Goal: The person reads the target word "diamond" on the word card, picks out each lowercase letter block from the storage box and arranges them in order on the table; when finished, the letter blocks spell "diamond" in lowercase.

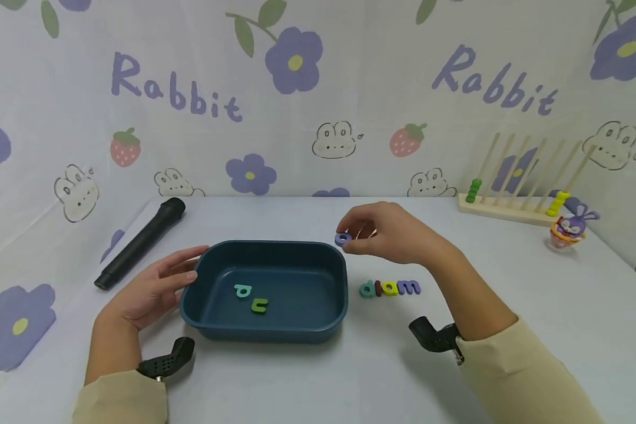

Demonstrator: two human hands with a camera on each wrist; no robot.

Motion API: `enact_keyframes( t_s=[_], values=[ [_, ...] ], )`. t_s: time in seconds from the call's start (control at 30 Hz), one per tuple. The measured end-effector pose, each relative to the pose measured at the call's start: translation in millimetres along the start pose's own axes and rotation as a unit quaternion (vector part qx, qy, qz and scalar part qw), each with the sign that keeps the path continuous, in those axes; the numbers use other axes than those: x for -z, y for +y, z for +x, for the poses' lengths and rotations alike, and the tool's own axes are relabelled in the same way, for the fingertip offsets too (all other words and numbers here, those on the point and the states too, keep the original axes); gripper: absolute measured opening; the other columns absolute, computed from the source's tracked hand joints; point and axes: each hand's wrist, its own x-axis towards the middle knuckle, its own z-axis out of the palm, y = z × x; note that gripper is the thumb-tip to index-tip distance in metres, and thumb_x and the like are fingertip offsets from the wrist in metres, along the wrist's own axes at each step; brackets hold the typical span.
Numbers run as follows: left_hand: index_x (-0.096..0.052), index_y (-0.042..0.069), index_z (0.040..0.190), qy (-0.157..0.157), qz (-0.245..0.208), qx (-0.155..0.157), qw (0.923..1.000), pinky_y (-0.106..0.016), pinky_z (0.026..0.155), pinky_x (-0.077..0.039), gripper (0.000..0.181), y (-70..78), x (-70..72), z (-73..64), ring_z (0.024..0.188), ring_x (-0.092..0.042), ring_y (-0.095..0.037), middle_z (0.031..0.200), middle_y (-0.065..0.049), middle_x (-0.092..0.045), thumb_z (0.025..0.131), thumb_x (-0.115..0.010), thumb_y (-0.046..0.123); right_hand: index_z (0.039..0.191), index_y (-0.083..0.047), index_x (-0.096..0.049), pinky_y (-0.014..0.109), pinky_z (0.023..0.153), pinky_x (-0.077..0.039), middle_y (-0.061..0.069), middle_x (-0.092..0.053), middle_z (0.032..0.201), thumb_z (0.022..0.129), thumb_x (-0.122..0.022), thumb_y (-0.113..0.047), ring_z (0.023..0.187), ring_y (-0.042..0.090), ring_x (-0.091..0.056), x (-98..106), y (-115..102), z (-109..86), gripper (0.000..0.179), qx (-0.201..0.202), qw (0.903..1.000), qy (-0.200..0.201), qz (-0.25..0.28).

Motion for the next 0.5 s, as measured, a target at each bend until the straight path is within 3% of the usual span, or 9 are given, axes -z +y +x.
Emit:
enact_keyframes(
  t_s=[0.5],
  values=[
    [-0.039, 0.023, 0.159, 0.009, 0.006, 0.008, 0.9999, -0.032, 0.098, -0.056, 0.059, 1.1, -2.5, 0.8, 0.125, -0.060, -0.008, 0.166, -0.015, -0.030, 0.105, -0.061, 0.024, 0.117, -0.013, -0.073, 0.034, 0.081, -0.055, 0.000, -0.072, 0.095, 0.093, -0.077, -0.021, 0.090, 0.017, -0.066, 7.1, 24.9, -29.4, 0.026, -0.027, 0.9996, 0.013, 0.002]
  ],
)
